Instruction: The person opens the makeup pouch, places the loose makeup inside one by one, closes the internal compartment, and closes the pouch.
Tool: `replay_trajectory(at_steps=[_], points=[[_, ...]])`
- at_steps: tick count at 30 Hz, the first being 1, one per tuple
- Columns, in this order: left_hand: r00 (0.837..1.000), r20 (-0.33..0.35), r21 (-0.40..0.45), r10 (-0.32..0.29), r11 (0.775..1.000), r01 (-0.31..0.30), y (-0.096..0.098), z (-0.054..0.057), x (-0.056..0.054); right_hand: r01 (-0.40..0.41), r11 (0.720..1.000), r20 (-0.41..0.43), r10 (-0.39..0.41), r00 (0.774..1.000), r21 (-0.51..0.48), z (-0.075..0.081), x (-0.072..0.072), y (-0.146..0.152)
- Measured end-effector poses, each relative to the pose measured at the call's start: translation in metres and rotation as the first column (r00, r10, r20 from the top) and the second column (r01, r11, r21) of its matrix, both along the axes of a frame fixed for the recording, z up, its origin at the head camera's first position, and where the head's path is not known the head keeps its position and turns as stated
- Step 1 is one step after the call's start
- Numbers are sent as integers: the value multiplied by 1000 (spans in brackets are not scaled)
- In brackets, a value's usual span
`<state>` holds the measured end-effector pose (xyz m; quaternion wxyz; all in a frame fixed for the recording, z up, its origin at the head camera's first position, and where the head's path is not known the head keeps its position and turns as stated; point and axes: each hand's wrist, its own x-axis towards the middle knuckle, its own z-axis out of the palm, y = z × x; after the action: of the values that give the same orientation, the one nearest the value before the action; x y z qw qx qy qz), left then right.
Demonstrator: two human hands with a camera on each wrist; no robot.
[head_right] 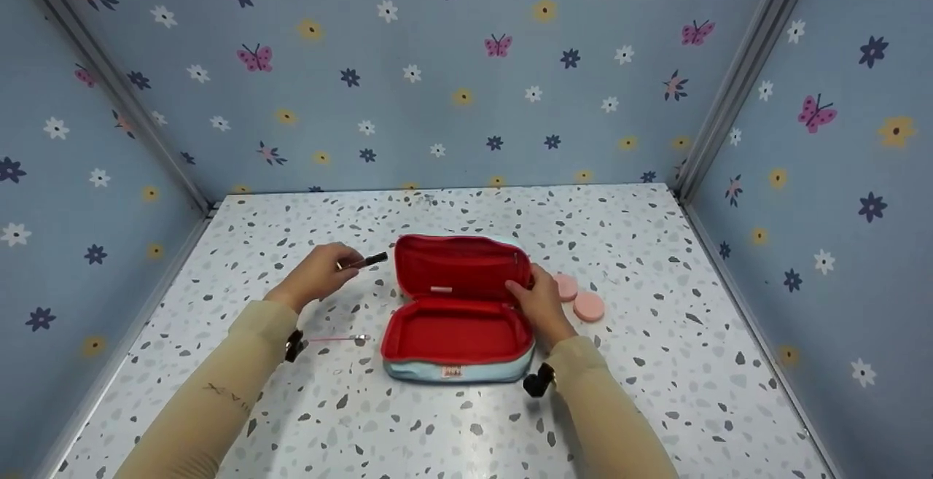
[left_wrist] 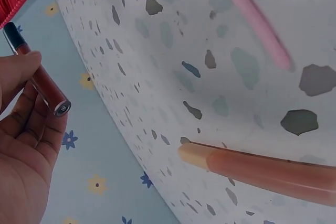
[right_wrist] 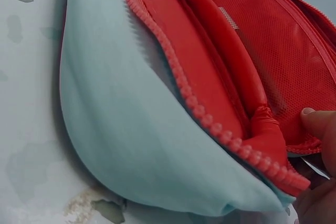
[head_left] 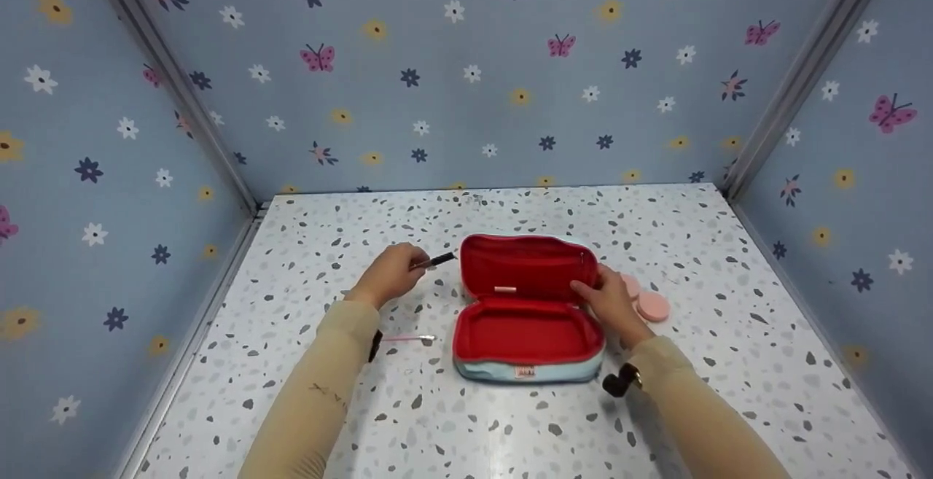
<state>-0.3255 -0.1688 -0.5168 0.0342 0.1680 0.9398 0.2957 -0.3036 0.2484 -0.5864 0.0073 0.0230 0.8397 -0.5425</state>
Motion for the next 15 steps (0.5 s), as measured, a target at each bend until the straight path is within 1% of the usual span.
replay_trajectory(at_steps=[4,11,15], points=[[997,-59,0,-45,999,45,5,3,0,-4,1000,-8,4,1000,27,-1,-1,1],[994,-76,30,-79,996,82,21,10,-1,3,1000,7,-3,1000,8,0,0,1],[992,-84,43,-96,994,100,30,14,0,3,1000,15,-3,1000,1,0,0,0]])
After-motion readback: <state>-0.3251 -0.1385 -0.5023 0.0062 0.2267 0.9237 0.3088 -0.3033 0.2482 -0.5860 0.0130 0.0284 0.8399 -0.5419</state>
